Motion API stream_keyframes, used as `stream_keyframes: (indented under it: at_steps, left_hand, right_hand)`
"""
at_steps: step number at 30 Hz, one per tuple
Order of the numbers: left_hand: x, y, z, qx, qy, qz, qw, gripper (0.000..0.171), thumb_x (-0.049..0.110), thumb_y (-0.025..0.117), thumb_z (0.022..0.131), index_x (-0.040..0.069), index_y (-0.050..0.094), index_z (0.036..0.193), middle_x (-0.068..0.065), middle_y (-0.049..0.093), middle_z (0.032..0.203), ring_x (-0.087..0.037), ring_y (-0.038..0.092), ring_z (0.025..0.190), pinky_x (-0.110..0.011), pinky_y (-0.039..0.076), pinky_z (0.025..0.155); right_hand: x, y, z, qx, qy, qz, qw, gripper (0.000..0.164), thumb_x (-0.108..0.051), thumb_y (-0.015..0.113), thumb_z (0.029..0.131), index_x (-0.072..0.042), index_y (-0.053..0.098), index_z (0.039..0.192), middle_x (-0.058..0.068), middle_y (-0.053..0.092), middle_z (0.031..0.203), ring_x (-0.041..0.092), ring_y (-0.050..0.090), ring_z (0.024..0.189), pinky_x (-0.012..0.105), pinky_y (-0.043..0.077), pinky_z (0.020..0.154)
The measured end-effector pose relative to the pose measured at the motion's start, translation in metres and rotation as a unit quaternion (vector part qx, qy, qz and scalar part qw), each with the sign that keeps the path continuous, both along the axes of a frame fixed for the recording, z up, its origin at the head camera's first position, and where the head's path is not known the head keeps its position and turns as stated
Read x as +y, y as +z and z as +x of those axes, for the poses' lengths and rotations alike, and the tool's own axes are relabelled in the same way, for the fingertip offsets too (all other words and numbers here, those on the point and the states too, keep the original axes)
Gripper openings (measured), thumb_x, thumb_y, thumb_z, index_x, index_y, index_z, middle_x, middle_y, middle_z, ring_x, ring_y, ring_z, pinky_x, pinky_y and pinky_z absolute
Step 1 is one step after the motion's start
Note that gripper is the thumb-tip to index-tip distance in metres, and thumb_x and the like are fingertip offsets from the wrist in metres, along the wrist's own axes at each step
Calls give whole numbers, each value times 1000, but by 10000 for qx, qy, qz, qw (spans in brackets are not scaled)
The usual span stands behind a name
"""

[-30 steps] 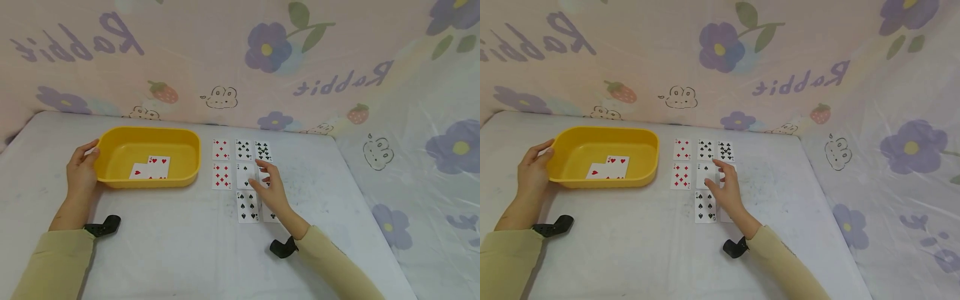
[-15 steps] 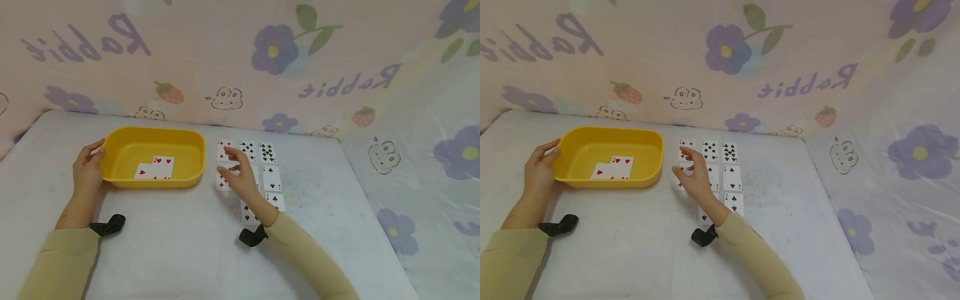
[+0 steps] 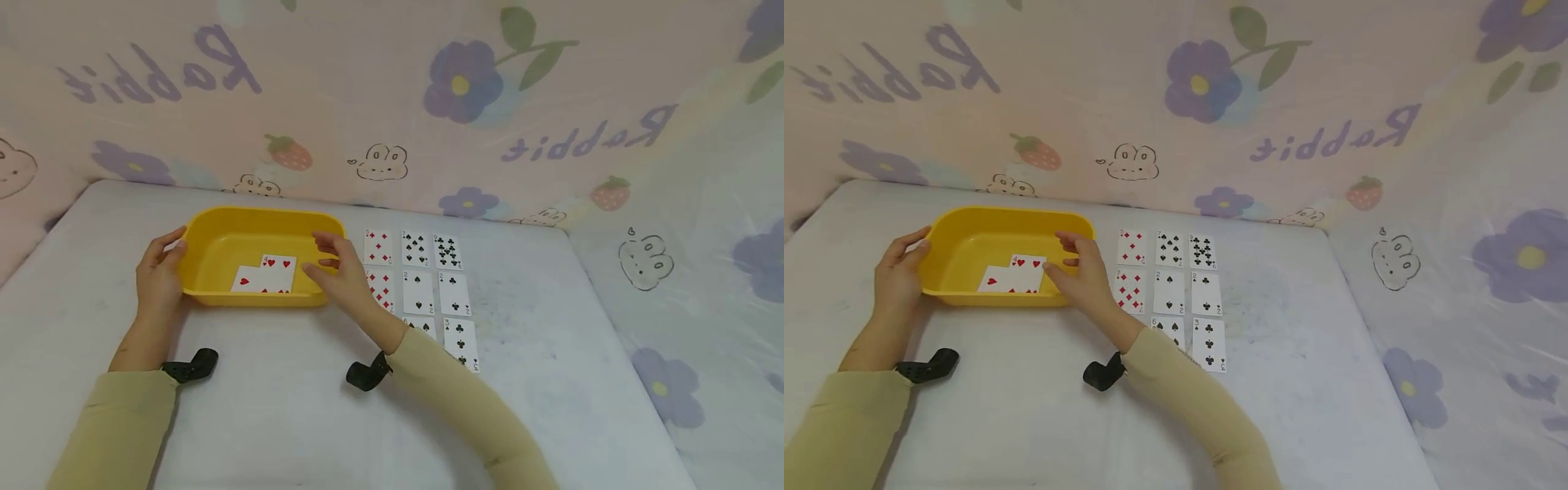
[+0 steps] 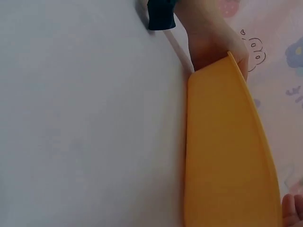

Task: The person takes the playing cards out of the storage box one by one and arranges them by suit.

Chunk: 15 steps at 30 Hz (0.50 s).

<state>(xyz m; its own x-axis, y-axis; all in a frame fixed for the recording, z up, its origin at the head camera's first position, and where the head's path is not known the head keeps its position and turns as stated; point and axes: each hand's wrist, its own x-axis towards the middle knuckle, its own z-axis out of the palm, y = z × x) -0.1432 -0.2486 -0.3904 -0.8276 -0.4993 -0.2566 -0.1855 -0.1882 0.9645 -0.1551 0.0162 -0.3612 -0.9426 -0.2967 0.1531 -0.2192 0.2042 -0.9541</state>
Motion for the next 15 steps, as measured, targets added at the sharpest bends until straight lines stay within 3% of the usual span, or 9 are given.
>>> stream_keyframes:
  at_steps: [3,9,15]
  left_hand:
    - [1,0,0,52,1,-61,10000,31,27,54,98,31,62,128,14,53,93,-1,48,87,-6,41,69]
    - [2,0,0,71,-14,-118,9999,31,27,56,97,30,62,127,13,53,93,-2,48,86,-7,42,68]
    - [3,0,0,-44,60,-228,9997,31,29,55,98,32,61,128,14,52,93,-1,47,87,-7,40,71]
  right_hand:
    - [-13,1,-5,-89,44,169,9998,50,-5,66,87,-2,49,134,15,50,133,33,49,123,25,46,97]
    - [-33,0,-15,-246,44,420,9988,54,-6,70,86,1,48,135,18,49,135,32,48,122,36,47,99]
    - [-51,-7,-30,-766,-38,1147,9904,64,-17,76,82,-10,47,138,11,50,136,23,48,124,31,44,102]
